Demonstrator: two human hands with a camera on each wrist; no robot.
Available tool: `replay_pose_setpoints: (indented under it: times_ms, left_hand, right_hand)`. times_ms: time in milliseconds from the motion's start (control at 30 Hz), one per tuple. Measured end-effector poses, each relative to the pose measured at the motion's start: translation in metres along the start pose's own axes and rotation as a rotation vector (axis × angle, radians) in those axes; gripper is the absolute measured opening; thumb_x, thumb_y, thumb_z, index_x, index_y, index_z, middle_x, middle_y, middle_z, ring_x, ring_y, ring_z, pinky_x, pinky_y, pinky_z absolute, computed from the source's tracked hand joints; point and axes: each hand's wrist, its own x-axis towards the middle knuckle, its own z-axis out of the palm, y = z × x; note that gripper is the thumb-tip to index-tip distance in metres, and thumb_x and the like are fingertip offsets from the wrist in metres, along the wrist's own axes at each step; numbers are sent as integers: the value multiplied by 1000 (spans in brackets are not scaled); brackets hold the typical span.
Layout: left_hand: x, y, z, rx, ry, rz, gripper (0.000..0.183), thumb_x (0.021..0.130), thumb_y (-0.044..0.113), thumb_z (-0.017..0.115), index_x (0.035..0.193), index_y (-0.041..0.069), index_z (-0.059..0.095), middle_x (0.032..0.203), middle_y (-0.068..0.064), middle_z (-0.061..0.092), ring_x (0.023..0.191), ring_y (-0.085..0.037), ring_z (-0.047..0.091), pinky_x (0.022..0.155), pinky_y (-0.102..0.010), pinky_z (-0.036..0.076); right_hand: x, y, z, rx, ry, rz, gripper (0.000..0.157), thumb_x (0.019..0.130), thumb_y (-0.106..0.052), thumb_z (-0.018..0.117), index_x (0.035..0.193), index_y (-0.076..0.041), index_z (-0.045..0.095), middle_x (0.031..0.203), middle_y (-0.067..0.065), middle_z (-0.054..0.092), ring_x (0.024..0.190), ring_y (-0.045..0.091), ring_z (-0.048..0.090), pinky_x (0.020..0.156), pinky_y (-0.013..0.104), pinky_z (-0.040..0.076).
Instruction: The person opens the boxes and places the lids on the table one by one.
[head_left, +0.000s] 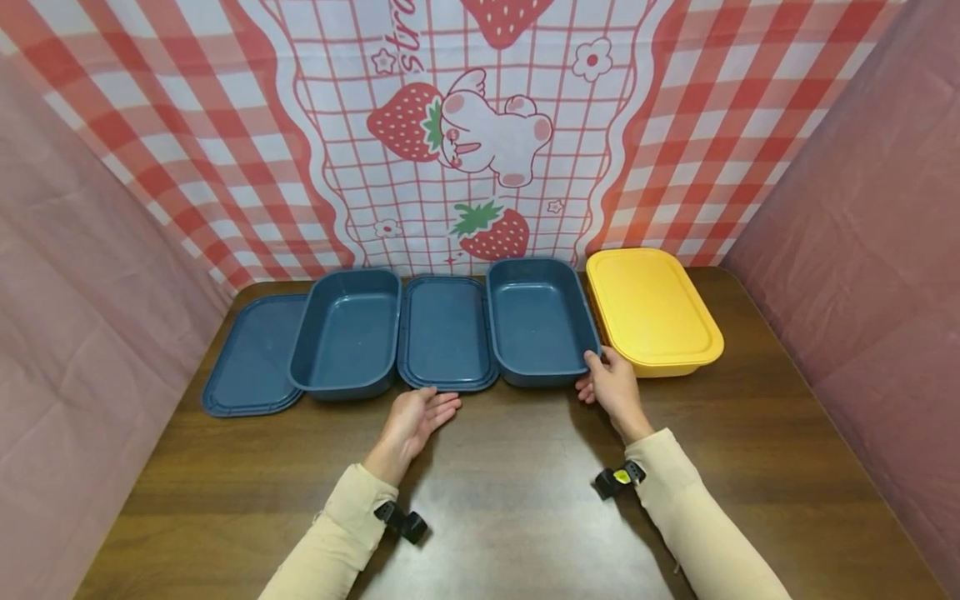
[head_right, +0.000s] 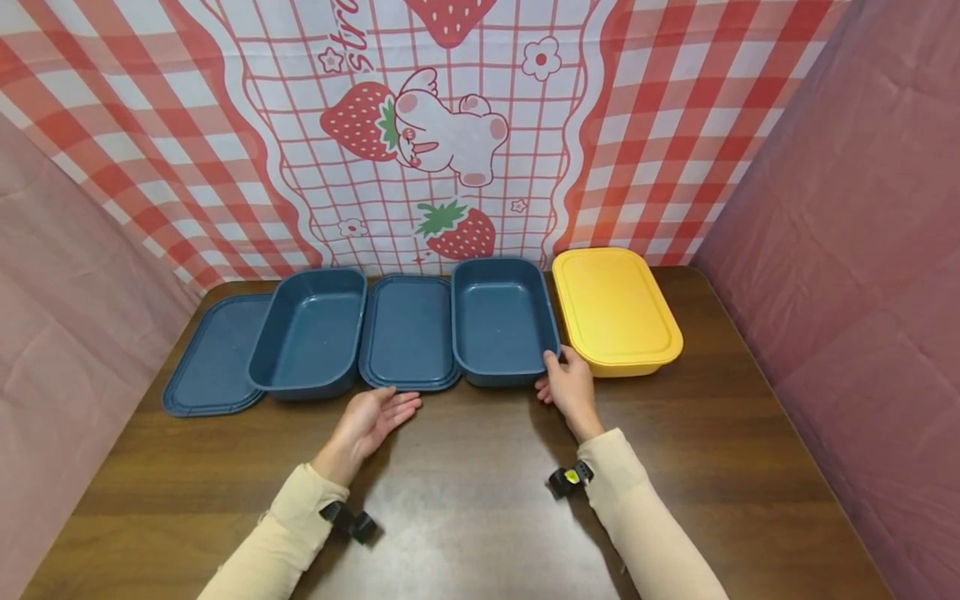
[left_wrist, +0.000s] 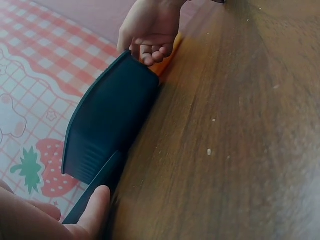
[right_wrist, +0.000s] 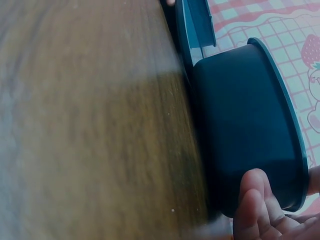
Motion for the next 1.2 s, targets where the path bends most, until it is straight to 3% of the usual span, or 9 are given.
replay_pose_setpoints:
  times_ms: [333, 767, 1067, 1200]
  left_hand:
    - [-1, 1, 0, 0, 2, 9, 14, 102, 4, 33, 109, -3, 43, 136, -41, 45, 129, -45, 48, 111, -47, 39]
    - [-2, 4, -2, 2, -21, -6, 19, 98, 4, 36, 109, -5, 47, 136, -42, 44, 120, -41, 57, 110, -47, 40]
    - [-4, 4, -4, -6, -53, -38, 13, 97, 4, 36, 98, 0, 48, 139, -41, 42, 120, -40, 57, 112, -47, 39]
    - [-6, 5, -4, -3, -64, -39, 18, 97, 4, 36, 104, -5, 49, 140, -41, 41, 124, -43, 53, 112, -47, 38]
  right_hand:
    - [1, 1, 0, -18, 7, -1, 39, 103, -21, 44, 131, 7, 46, 56, -2, 58, 44, 7, 55, 44, 19, 47]
    - [0, 2, 1, -3, 37, 8, 40, 103, -22, 45, 131, 7, 47, 54, -4, 57, 43, 6, 55, 43, 19, 48]
    - [2, 5, 2, 9, 30, 2, 39, 103, -23, 47, 128, 6, 47, 54, -4, 56, 42, 5, 55, 43, 18, 47]
    - [2, 5, 2, 4, 24, -3, 39, 103, -24, 47, 126, 6, 47, 55, -4, 56, 42, 5, 55, 43, 18, 47]
